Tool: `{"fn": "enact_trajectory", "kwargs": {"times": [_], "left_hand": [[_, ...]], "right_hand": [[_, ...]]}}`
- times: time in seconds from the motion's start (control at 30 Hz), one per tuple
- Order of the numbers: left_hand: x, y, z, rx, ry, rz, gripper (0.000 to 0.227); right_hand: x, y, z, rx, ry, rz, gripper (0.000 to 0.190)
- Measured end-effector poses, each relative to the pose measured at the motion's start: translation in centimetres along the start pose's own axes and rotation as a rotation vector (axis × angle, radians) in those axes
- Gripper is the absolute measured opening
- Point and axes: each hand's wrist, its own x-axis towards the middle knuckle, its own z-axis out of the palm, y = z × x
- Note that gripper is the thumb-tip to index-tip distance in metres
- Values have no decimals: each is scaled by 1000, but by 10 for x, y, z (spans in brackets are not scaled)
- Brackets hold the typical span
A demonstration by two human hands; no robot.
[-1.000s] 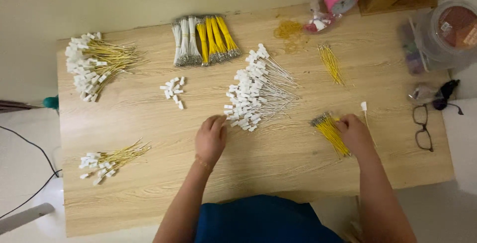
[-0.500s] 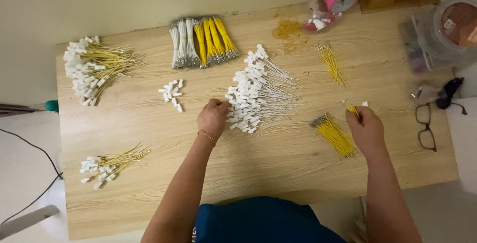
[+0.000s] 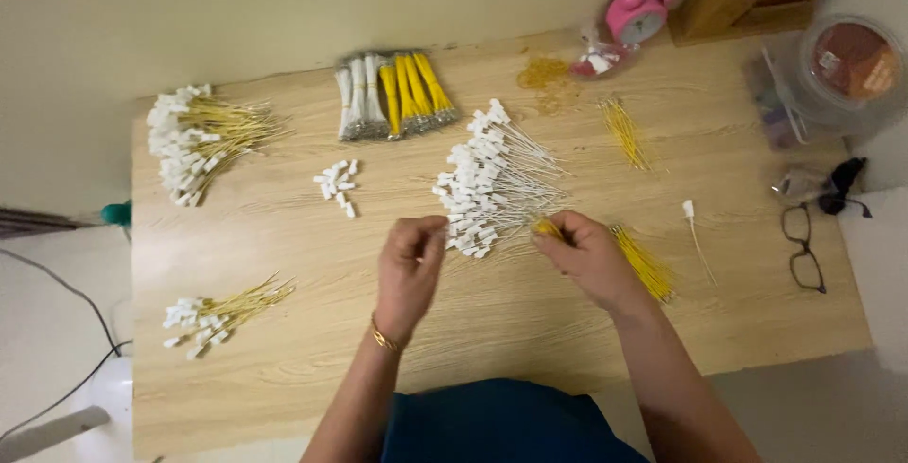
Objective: Manually insert thin colored wires into small white plastic electrical connector housings and organize them on a desk.
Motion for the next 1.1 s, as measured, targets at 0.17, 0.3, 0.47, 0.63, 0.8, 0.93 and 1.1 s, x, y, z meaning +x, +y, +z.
{"fn": "enact_trajectory", "kwargs": {"times": [0.17, 0.3, 0.47, 0.63, 0.8, 0.93, 1.1], "left_hand": [[-26, 65, -9, -195, -104, -23, 14], [-38, 72, -8, -355, -60, -81, 11], [-51, 58, -7, -467, -81, -142, 10], [-57, 60, -10, -521, -112, -183, 13], [-61, 57, -8, -605, -118, -251, 16], [-61, 55, -11, -857, -78, -394, 21], [-62, 47, -11, -1027, -86, -471, 21]], "right_hand": [[-11, -34, 36, -247, -128, -35, 11], [-23, -45, 51, -381, -153, -66, 10], [-31, -34, 55, -388, -190, -120, 12], [-32, -30, 62, -172, -204, -41, 10], [-33, -30, 65, -135, -173, -39, 10], [-38, -42, 64, -286, -136, -94, 10], [-46, -48, 69, -361, -111, -126, 9]]}}
